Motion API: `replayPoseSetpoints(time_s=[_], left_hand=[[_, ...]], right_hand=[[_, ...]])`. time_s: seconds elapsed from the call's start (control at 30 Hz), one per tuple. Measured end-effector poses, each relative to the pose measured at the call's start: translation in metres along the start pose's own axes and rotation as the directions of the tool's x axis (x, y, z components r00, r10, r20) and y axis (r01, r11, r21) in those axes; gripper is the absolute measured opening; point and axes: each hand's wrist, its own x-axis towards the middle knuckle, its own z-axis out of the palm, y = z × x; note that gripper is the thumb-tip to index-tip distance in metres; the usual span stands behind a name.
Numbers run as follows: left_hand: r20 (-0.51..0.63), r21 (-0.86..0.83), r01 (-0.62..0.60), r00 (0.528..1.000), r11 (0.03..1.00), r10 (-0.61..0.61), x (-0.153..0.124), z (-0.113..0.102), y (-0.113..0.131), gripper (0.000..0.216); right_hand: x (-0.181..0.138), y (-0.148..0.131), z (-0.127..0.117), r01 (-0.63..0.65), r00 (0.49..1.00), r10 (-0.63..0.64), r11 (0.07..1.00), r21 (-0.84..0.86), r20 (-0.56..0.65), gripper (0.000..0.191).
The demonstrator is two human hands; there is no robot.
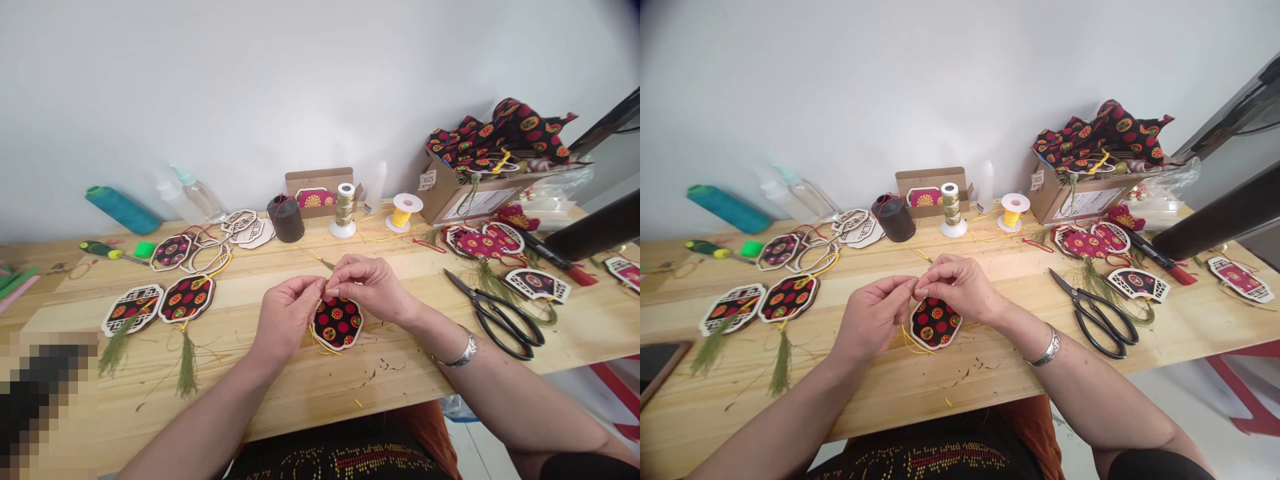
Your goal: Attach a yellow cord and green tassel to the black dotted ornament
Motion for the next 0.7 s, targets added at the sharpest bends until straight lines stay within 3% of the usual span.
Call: replayPoseSetpoints(time_s=[0.3,0.7], left_hand=[[0.008,-0.15,-0.011,1.0,0.989,0.013,-0.0005,0.0036,0.0066,0.012],[0.007,-0.01,-0.075,0.997,0.997,0.075,-0.0049,0.0025,0.0044,0.012]], right_hand=[[0.0032,-0.0069,-0.0019,-0.315,0.943,0.33,0.927,0.201,-0.044,0.014],[0.0035,-0.007,-0.0012,-0.388,0.911,0.409,0.89,0.241,-0.044,0.013]])
